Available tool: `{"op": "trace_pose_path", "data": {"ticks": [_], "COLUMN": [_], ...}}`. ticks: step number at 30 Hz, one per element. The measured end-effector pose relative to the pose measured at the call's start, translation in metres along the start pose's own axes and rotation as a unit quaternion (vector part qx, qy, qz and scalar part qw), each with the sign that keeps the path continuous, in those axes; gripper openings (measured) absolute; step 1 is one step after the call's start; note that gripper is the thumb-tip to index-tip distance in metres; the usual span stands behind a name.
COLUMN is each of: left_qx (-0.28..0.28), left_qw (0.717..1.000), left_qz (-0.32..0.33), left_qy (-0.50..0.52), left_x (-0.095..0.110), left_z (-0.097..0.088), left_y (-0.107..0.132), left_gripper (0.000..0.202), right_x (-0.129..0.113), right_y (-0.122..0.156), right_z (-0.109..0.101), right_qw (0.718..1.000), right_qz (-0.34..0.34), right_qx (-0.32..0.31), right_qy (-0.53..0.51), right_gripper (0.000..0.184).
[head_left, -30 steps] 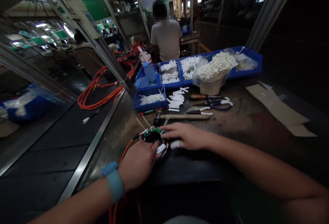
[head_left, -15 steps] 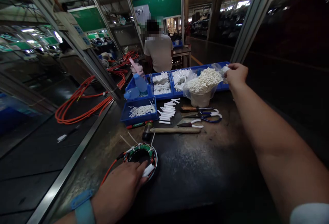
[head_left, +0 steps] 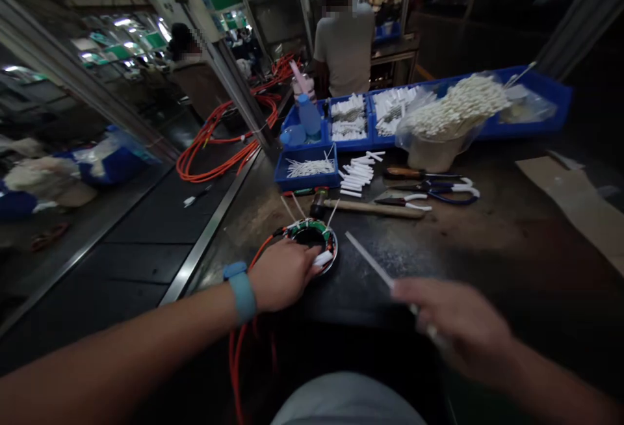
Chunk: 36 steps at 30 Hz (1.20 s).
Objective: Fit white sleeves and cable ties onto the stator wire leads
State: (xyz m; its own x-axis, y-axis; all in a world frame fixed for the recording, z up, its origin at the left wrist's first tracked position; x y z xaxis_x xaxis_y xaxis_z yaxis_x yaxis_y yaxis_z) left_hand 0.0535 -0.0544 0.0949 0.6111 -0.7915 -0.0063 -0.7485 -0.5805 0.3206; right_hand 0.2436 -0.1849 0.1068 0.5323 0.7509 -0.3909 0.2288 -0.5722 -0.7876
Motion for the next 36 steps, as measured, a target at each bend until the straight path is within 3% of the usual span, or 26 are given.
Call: {"op": "trace_pose_path", "data": {"ticks": [2, 5, 12, 20, 23, 26, 29, 31, 33, 36], "left_qx": [0.001, 0.004, 0.006, 0.022, 0.042, 0.078, 0.147, 0.201, 0.24, 0.271], "left_qw": [1.0, 1.0, 1.0, 0.999, 0.999, 0.996, 0.977, 0.943, 0.913, 0.91], "left_qz": [0.001, -0.002, 0.009, 0.023, 0.019, 0.002, -0.024, -0.038, -0.044, -0.017], "left_qy": [-0.009, -0.02, -0.025, -0.019, -0.009, 0.033, 0.15, 0.261, 0.327, 0.313], "left_x": [0.0, 0.001, 0.001, -0.002, -0.001, -0.002, -0.005, -0.008, -0.01, -0.007], "left_z": [0.001, 0.0, 0.0, 0.002, 0.004, 0.01, 0.017, 0.022, 0.025, 0.026], "left_y": [0.001, 0.001, 0.001, 0.001, 0.003, 0.007, 0.012, 0.015, 0.018, 0.02], "left_gripper": [0.031, 0.03, 0.029, 0.031, 0.033, 0.034, 0.042, 0.053, 0.052, 0.031], "right_x": [-0.024, -0.032, -0.029, -0.032, -0.01, 0.024, 0.047, 0.053, 0.055, 0.052], "right_y": [0.026, 0.049, 0.07, 0.051, 0.028, 0.007, -0.003, -0.006, -0.006, -0.002], "right_z": [0.032, 0.06, 0.08, 0.092, 0.106, 0.124, 0.141, 0.146, 0.147, 0.145], "right_qw": [0.999, 0.999, 1.0, 1.0, 0.997, 0.952, 0.857, 0.811, 0.785, 0.76], "right_qz": [-0.007, -0.014, 0.005, -0.007, 0.071, 0.262, 0.415, 0.459, 0.479, 0.489], "right_qx": [-0.028, -0.035, -0.005, -0.012, 0.01, 0.044, 0.069, 0.08, 0.087, 0.086], "right_qy": [-0.016, -0.001, -0.009, 0.017, -0.03, -0.152, -0.297, -0.354, -0.382, -0.419], "right_gripper": [0.024, 0.024, 0.02, 0.019, 0.023, 0.015, 0.011, 0.019, 0.025, 0.032]}}
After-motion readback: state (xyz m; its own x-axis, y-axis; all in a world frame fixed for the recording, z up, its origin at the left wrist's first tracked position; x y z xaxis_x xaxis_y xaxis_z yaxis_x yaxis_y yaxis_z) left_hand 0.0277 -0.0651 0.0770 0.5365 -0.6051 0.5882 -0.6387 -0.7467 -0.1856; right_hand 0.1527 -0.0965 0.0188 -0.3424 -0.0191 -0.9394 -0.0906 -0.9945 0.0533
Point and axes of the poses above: each hand's wrist, its own y-axis away from the middle knuckle, its own z-axis out of the palm, x = y × z, the point moved 5 cm from there along -y, towards the middle knuckle, and after that the axes turned 2 degrees about -z, right-handed, at the moved point
